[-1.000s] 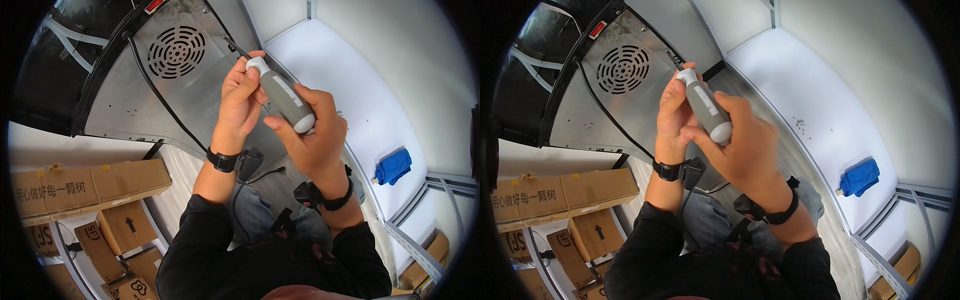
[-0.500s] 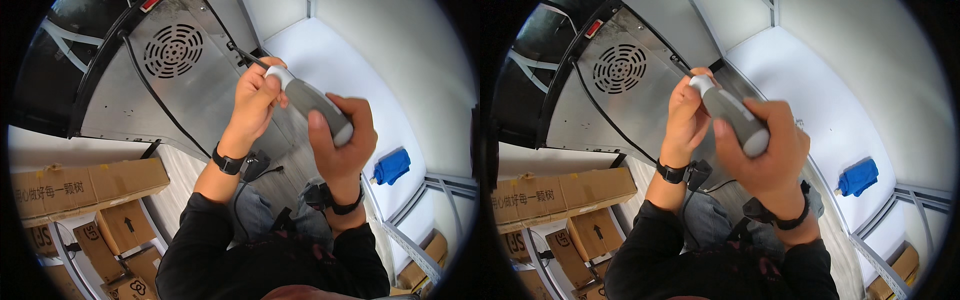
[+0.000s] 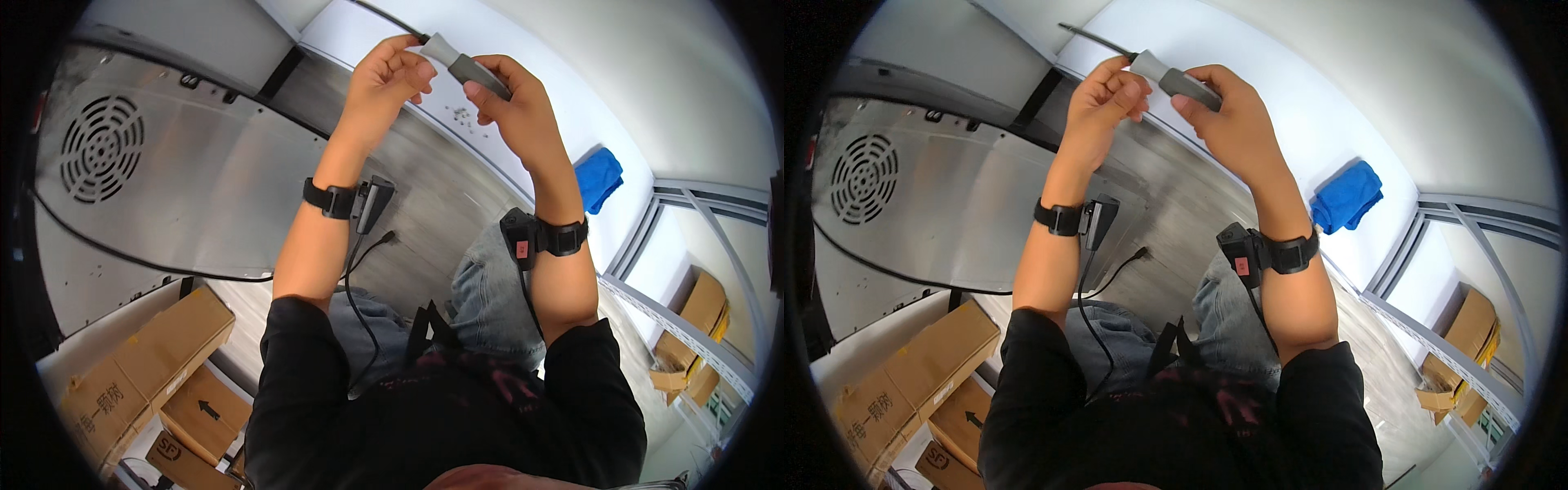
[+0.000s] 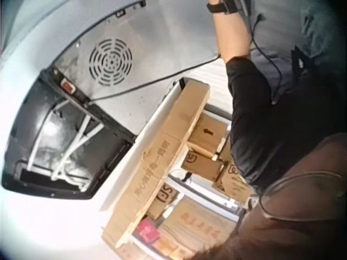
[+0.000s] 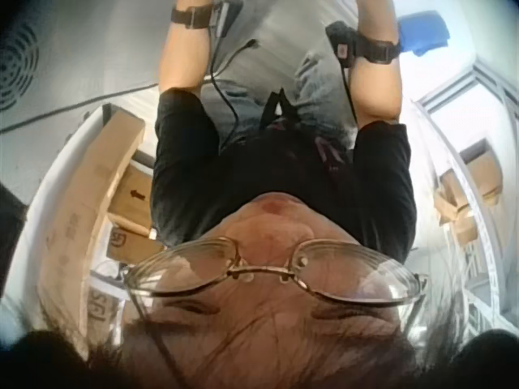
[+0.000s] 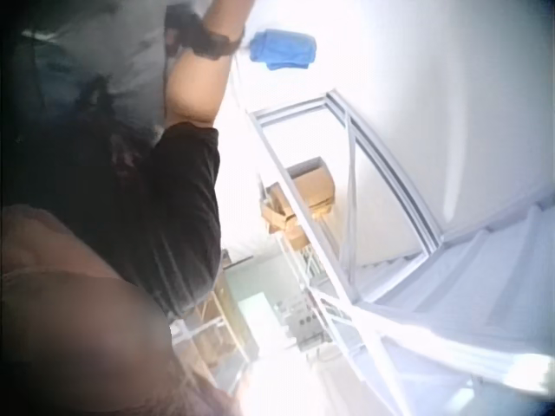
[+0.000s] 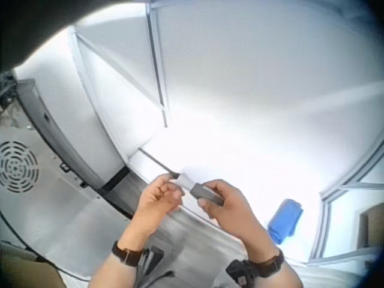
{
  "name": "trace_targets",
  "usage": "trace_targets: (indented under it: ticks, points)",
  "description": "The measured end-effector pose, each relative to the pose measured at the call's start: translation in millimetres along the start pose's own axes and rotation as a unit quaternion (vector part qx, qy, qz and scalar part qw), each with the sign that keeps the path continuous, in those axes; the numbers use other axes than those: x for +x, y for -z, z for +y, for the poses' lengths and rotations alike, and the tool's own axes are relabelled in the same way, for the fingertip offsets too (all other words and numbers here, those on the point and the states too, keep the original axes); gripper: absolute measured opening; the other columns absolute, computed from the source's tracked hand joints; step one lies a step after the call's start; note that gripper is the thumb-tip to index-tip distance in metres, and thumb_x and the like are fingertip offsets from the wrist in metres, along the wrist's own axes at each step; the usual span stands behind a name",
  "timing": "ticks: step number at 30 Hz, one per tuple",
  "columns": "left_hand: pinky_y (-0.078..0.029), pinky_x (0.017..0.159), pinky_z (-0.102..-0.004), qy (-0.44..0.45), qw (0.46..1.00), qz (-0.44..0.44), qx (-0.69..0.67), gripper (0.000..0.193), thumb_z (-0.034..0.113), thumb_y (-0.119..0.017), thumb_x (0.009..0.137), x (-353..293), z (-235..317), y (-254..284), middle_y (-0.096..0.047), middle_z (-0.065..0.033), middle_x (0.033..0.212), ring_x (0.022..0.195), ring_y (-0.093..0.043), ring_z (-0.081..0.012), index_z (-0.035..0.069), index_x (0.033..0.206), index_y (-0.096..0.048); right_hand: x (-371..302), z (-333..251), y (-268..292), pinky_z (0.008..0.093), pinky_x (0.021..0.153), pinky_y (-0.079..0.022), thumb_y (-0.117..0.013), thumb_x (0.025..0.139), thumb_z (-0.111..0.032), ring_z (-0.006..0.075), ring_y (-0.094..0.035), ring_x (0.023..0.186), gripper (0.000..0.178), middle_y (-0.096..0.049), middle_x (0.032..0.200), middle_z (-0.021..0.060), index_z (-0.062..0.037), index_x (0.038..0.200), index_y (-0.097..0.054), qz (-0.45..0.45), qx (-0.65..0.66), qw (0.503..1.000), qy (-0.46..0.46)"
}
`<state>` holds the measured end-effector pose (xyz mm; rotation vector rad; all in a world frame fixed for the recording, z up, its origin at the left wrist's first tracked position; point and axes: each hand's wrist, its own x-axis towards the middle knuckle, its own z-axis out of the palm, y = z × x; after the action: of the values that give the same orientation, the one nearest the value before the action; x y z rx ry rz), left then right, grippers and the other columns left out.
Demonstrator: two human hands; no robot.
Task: The person wipes the underside of a black electronic device with a blue cloth, then picks up a metal backplate and aligns it to the device. Using a screwdriver, the person fastens the backplate by driving several screws into the mounting holes.
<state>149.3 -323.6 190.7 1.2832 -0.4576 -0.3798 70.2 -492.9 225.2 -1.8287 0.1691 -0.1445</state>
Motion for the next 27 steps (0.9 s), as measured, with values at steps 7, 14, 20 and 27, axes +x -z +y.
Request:
trace_targets:
  ticks: [7, 14, 20, 27]
  points:
    - [-0.048, 0.068, -0.0312, 0.09, 0.925, 0.033, 0.368, 0.024, 0.009, -0.066, 0.08, 36.7, -170.6, 20.0, -0.064, -0.0056, 0.085, 0.075, -0.059, -0.0177, 0.008, 0.104, -0.065, 19.9, 38.9, 7.1, 0.0245, 0.058, -0.045, -0.065, 0.083, -0.017, 0.0108, -0.056, 0.061, 0.03, -0.06, 0.073, 0.006, 0.002, 0.105, -0.058, 0.076, 0.046, 0.995, -0.049]
    - [-0.049, 0.072, -0.0379, 0.132, 0.847, 0.038, 0.514, 0.022, 0.009, -0.065, 0.079, 48.8, -240.1, 2.1, -0.063, -0.0082, 0.09, 0.082, -0.062, -0.0261, 0.01, 0.101, -0.066, 23.9, 37.8, 19.7, 0.0275, 0.064, -0.047, -0.065, 0.082, -0.016, 0.0155, -0.063, 0.069, 0.028, -0.066, 0.08, 0.0086, 0.0001, 0.104, -0.058, 0.077, -0.008, 0.996, -0.05]
    - [-0.05, 0.069, -0.0376, 0.089, 0.852, 0.087, 0.508, 0.011, 0.009, -0.066, 0.078, 52.6, -258.5, 1.0, -0.064, -0.01, 0.085, 0.077, -0.062, -0.028, 0.008, 0.089, -0.069, 32.0, 45.2, 29.9, 0.0271, 0.062, -0.047, -0.065, 0.082, -0.015, 0.0153, -0.062, 0.067, 0.027, -0.066, 0.079, 0.0088, 0.0008, 0.103, -0.057, 0.107, 0.018, 0.994, -0.026]
    - [-0.048, 0.063, -0.0227, 0.235, 0.948, 0.203, 0.07, 0.015, 0.015, -0.061, 0.089, 43.0, -199.8, 26.6, -0.066, -0.0071, 0.083, 0.073, -0.062, -0.014, 0.001, 0.09, -0.065, 38.8, 53.1, 16.8, 0.0282, 0.062, -0.046, -0.067, 0.08, -0.016, 0.0164, -0.06, 0.066, 0.028, -0.064, 0.076, 0.0078, -0.0048, 0.105, -0.059, 0.052, -0.075, 0.995, -0.029]
